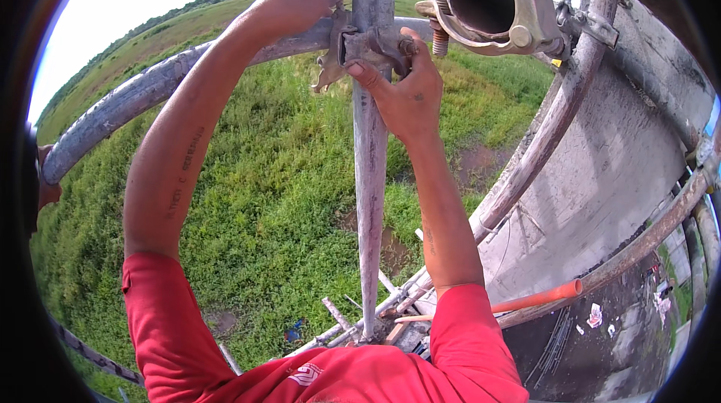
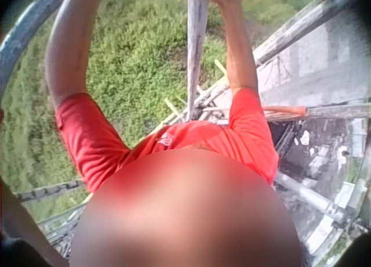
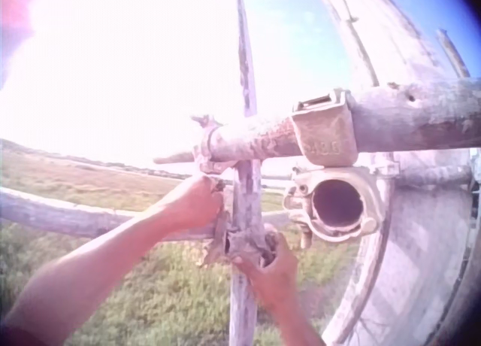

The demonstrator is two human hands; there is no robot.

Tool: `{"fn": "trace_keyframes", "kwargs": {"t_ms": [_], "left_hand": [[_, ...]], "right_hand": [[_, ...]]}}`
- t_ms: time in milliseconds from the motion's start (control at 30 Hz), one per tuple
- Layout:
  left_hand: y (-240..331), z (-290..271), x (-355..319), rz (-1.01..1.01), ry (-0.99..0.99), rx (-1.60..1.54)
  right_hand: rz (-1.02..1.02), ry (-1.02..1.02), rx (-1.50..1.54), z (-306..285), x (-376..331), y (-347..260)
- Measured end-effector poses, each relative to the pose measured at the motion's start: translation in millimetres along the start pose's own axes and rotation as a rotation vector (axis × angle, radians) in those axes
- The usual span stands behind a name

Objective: The person climbs a metal scaffolding structure and uses a wrench to tighten bolts on the scaffolding joints. The person secures multiple connections by rotating the wrench while holding the scaffolding poles with the other hand.

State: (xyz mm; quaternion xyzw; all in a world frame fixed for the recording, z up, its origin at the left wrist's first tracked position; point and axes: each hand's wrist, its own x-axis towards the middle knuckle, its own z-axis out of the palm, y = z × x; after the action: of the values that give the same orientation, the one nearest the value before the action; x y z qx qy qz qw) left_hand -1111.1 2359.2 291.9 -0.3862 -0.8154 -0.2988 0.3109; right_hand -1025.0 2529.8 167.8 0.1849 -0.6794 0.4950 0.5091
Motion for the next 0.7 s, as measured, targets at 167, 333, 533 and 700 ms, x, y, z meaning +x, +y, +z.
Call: {"fn": "trace_keyframes", "kwargs": {"t_ms": [167, 333, 533, 700], "left_hand": [[-6, 0, -4, -0.023, 0.048, 0.033], [-3, 2, -6, 0.114, 0.146, -0.013], [13, 10, -7, -0.006, 0.216, -0.048], [2, 9, 5, 0.013, 0.053, 0.141]], "right_hand": [[0.014, -0.033, -0.040, 0, 13, -7], [0.001, -0.044, -0.035, 2, 20, -14], [0.038, -0.098, -0.069, -6, 30, -13], [0.311, -0.202, 0.260, -9, 38, 5]]}}
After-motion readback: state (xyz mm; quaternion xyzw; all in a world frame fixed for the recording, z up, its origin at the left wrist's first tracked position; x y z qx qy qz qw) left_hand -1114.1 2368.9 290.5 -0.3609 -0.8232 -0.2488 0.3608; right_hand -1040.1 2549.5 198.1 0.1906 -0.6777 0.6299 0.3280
